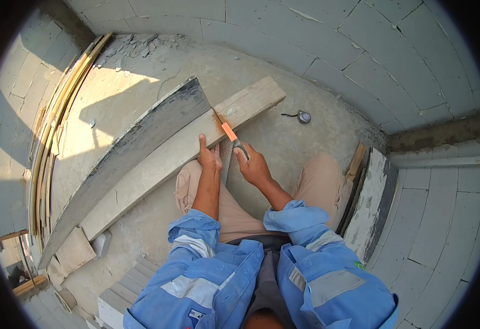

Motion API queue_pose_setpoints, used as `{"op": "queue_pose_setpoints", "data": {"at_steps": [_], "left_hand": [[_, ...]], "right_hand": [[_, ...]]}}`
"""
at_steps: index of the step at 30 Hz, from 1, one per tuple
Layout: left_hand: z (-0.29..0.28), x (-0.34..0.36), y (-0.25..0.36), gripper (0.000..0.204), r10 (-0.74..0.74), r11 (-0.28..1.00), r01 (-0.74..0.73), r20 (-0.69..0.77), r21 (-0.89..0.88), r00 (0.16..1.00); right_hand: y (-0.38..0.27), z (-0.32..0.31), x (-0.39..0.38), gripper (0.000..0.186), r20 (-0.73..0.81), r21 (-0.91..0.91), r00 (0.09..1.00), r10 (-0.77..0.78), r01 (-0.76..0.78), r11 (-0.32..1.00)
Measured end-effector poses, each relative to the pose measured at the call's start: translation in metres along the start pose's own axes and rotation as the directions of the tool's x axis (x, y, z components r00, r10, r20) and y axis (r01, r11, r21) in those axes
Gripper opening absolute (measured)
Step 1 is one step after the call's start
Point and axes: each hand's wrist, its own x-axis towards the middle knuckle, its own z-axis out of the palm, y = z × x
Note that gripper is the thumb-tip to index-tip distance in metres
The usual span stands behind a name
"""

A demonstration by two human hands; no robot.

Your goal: Sawing a piece of wood into two parts while sitting on the floor.

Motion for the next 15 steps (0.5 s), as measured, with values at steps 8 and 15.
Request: {"op": "queue_pose_setpoints", "data": {"at_steps": [8, 15], "left_hand": [[-0.018, 0.003, 0.011, 0.069, 0.031, 1.0, -0.031, -0.038, 0.002, 0.999], [-0.004, -0.005, 0.007, 0.072, 0.056, 0.998, -0.057, -0.031, -0.025, 0.998]], "right_hand": [[-0.017, -0.026, -0.045, 0.037, 0.067, 0.074, 0.997, 0.032, -0.037, 0.997], [-0.011, -0.016, -0.021, 0.04, 0.036, 0.015, 0.999, 0.022, -0.022, 1.0]]}}
